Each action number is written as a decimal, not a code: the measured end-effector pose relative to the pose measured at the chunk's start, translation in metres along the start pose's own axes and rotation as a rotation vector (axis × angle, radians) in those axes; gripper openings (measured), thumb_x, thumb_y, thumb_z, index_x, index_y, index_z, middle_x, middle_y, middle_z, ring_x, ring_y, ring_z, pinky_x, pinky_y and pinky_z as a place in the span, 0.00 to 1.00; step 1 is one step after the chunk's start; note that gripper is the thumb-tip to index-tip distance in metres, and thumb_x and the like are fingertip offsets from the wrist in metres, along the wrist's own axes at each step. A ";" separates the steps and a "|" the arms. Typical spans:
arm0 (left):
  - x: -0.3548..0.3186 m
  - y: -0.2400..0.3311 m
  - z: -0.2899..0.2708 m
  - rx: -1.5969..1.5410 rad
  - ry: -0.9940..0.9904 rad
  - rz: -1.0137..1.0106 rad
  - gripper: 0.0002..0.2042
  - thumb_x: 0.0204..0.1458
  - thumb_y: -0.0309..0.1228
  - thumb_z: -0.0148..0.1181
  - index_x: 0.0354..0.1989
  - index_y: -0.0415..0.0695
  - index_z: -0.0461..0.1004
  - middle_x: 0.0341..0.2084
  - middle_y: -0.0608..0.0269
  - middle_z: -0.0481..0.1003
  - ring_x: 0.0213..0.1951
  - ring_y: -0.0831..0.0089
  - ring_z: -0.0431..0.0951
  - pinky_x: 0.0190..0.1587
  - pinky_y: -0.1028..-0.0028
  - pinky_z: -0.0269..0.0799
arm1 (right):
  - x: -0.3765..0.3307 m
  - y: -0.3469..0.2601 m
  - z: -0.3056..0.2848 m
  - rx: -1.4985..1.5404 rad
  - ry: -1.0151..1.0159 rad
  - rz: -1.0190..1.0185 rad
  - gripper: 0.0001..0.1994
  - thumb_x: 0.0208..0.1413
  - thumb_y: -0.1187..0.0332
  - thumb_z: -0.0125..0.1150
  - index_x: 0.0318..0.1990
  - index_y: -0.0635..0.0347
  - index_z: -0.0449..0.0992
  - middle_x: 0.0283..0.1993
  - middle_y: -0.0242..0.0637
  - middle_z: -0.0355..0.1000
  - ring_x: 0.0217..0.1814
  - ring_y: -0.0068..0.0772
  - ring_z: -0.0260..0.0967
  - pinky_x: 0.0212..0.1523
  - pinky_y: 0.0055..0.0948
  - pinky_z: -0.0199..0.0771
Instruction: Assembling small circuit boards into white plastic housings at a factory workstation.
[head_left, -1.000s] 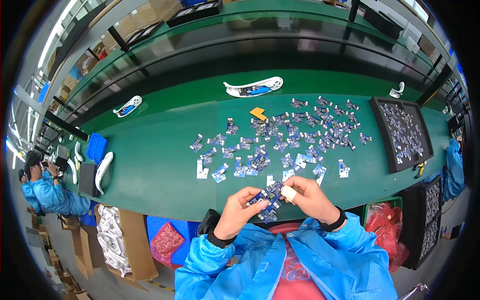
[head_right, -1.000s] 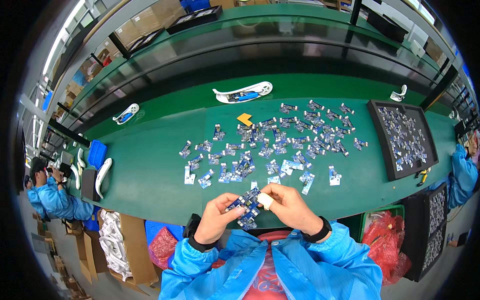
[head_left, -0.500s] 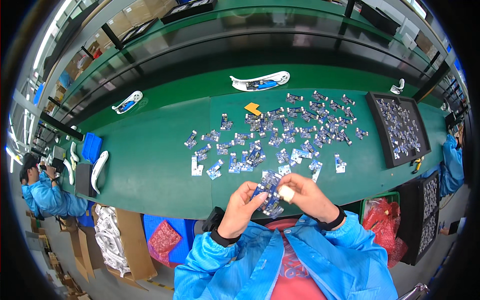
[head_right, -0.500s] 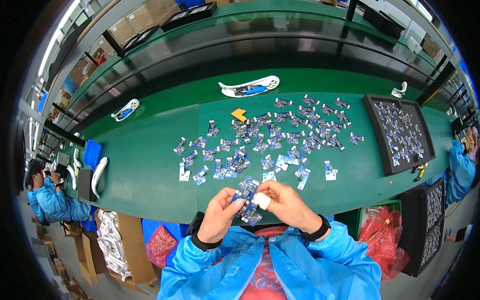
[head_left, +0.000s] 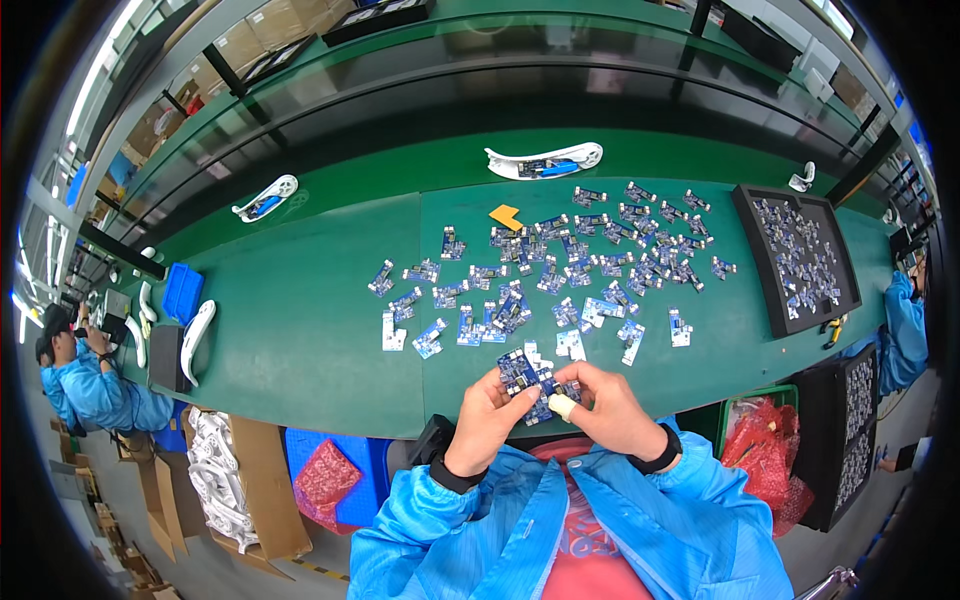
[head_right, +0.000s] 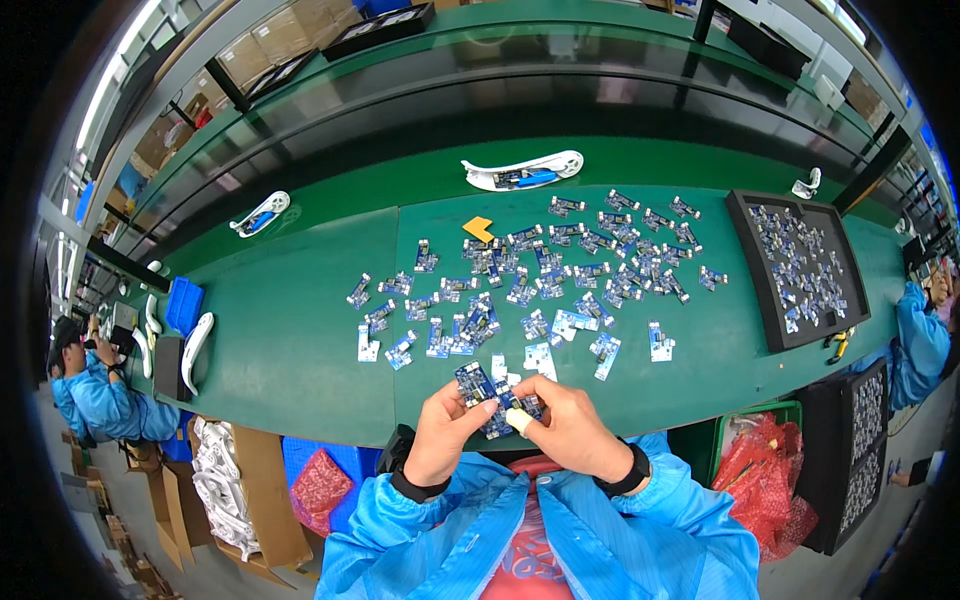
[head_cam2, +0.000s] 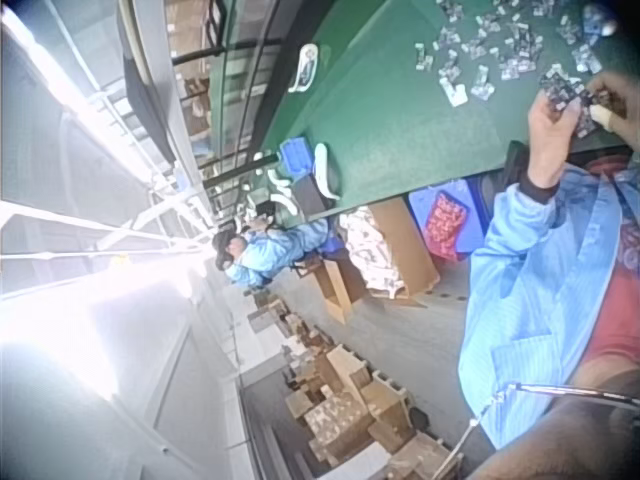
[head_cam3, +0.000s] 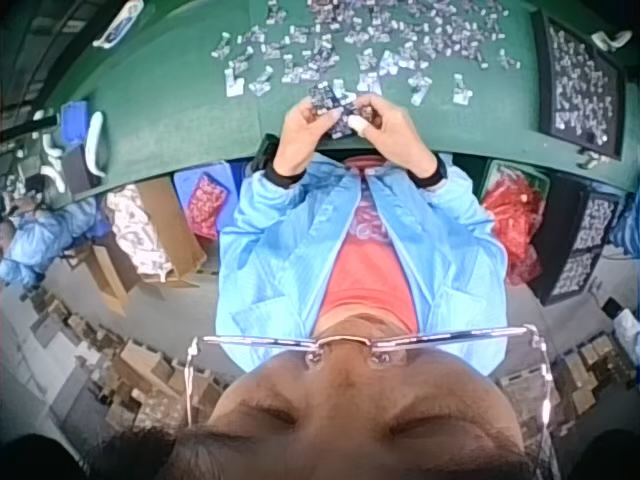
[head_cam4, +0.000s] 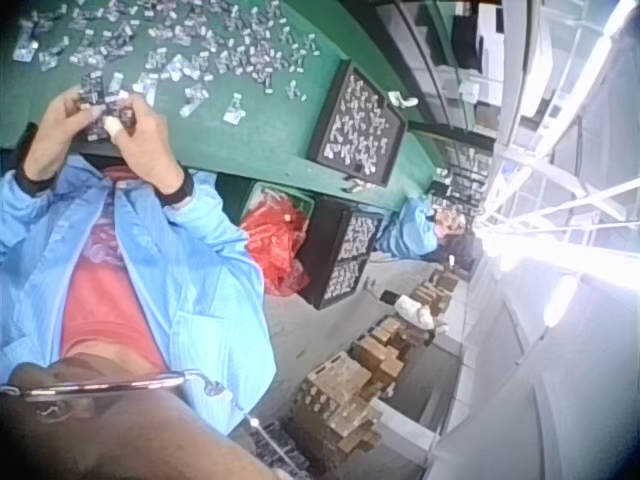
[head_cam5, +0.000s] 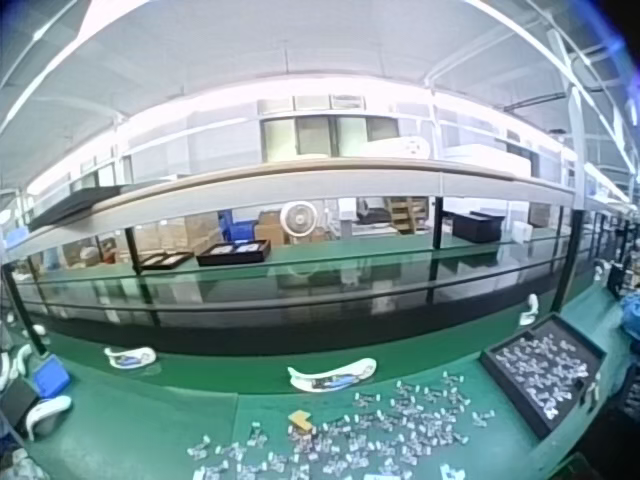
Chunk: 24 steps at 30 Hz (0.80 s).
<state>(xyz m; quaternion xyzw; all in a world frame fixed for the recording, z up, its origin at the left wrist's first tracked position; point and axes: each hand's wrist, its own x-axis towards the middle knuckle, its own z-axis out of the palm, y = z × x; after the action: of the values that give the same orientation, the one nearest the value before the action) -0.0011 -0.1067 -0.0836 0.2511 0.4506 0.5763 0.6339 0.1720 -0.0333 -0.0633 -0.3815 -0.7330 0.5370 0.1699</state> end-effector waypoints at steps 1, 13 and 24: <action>0.000 -0.003 0.001 0.000 -0.001 0.000 0.14 0.56 0.20 0.55 0.51 0.35 0.68 0.41 0.63 0.76 0.42 0.79 0.75 0.45 0.77 0.73 | -0.001 0.000 0.003 0.000 0.000 0.000 0.12 0.50 0.75 0.64 0.42 0.65 0.72 0.32 0.34 0.71 0.22 0.17 0.62 0.21 0.23 0.62; -0.001 -0.009 0.002 -0.017 0.132 0.105 0.11 0.57 0.21 0.54 0.48 0.34 0.70 0.40 0.62 0.76 0.41 0.78 0.75 0.45 0.75 0.73 | 0.005 -0.008 0.006 0.001 0.082 0.008 0.17 0.48 0.72 0.66 0.46 0.67 0.73 0.33 0.41 0.74 0.27 0.30 0.70 0.31 0.26 0.69; -0.015 0.017 -0.012 -0.285 0.000 -0.048 0.12 0.57 0.26 0.53 0.49 0.37 0.65 0.37 0.59 0.72 0.42 0.67 0.75 0.47 0.68 0.70 | 0.039 -0.004 -0.007 -0.207 0.078 -0.196 0.19 0.50 0.73 0.60 0.52 0.65 0.71 0.44 0.43 0.71 0.39 0.37 0.71 0.38 0.31 0.71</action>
<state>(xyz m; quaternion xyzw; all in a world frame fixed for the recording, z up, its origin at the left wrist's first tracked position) -0.0191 -0.1195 -0.0707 0.1479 0.3699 0.6191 0.6768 0.1503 -0.0004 -0.0633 -0.3442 -0.8109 0.4242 0.2098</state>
